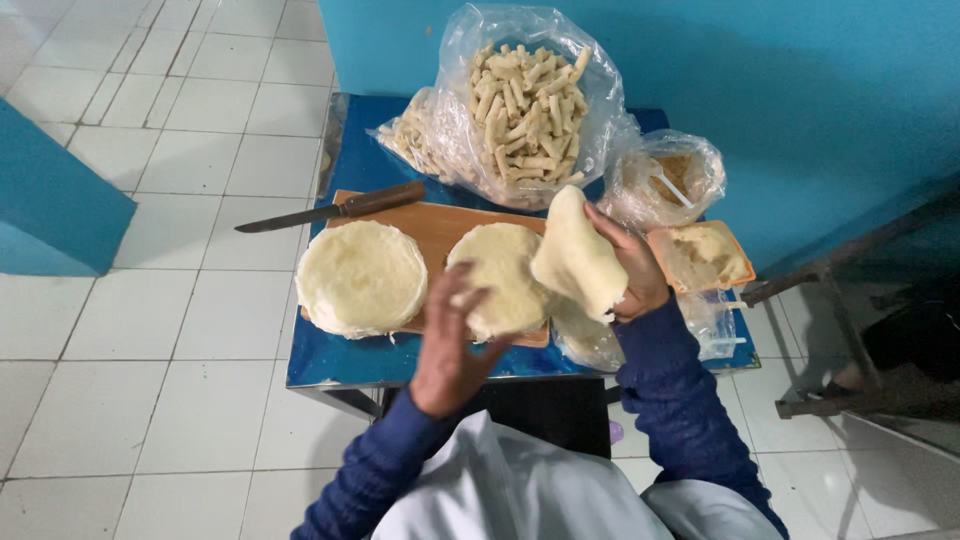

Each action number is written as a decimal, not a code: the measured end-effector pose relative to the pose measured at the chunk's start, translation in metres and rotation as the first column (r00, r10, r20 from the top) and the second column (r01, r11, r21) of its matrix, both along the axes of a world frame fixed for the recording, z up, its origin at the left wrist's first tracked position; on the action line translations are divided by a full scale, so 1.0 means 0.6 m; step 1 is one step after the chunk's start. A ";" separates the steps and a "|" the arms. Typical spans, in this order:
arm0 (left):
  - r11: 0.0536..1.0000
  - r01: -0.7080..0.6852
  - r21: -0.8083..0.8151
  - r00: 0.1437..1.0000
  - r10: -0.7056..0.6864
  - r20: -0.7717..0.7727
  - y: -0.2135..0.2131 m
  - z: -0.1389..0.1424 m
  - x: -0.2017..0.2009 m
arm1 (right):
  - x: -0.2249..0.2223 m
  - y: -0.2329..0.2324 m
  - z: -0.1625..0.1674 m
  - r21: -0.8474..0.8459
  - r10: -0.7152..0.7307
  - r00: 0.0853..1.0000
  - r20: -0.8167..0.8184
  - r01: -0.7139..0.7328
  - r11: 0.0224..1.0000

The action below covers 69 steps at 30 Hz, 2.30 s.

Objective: The person trims excess dough scraps from round dough discs by hand, tearing off ragged edges and dropping the trimmings onto the table. They stack the finished discs on the cutting board and set trimmed discs aside on the work surface.

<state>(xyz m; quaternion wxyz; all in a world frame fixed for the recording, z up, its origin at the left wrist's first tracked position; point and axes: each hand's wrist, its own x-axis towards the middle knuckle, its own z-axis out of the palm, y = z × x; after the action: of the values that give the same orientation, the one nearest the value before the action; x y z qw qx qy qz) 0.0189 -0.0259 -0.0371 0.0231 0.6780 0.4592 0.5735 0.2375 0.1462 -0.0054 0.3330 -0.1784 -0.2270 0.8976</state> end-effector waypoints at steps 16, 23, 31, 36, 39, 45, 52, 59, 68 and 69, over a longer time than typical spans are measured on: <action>0.890 0.453 -0.054 0.353 -0.123 0.928 0.120 -0.006 0.056 | -0.069 -0.116 0.040 0.969 -0.765 0.607 0.218 -0.227 0.096; 0.825 0.563 0.045 0.261 -0.229 0.938 0.111 -0.004 0.054 | -0.074 -0.129 0.058 0.951 -0.863 0.497 0.090 -0.301 -0.074; 0.829 0.559 -0.004 0.302 -0.199 0.933 0.112 -0.016 0.050 | -0.050 -0.097 0.014 0.918 -0.672 0.631 0.387 -0.197 0.344; 0.827 0.559 -0.054 0.365 -0.187 0.912 0.108 -0.021 0.043 | -0.036 -0.071 -0.034 0.831 -0.516 0.754 0.406 -0.070 0.552; 0.848 0.529 -0.037 0.409 -0.216 0.887 0.107 -0.018 0.048 | -0.047 -0.066 -0.051 0.832 -0.530 0.798 0.288 0.066 0.551; 0.945 0.321 -0.056 0.680 -0.189 0.709 0.126 -0.008 0.086 | -0.101 -0.094 -0.024 0.959 -0.800 0.543 0.255 -0.038 0.280; 0.987 0.158 -0.012 0.686 -0.101 0.720 0.130 0.001 0.093 | -0.108 -0.090 0.018 0.975 -0.819 0.545 0.178 0.012 0.220; 0.980 0.191 -0.048 0.605 -0.079 0.792 0.133 0.029 0.064 | -0.103 -0.064 0.010 0.976 -0.843 0.534 0.061 0.145 0.162; 0.991 0.132 0.021 0.478 -0.082 0.874 0.059 0.062 -0.033 | -0.064 -0.035 0.046 0.867 -0.752 0.657 0.057 0.342 0.364; 0.992 0.125 0.021 0.461 -0.077 0.884 0.050 0.065 -0.043 | -0.059 -0.037 0.054 0.849 -0.734 0.676 0.065 0.349 0.396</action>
<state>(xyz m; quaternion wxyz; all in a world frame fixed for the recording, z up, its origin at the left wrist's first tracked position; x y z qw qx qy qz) -0.0067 0.0041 0.0017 0.3061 0.3100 0.3537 0.8277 0.2019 0.1241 0.0272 0.5972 -0.2743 -0.5868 0.4731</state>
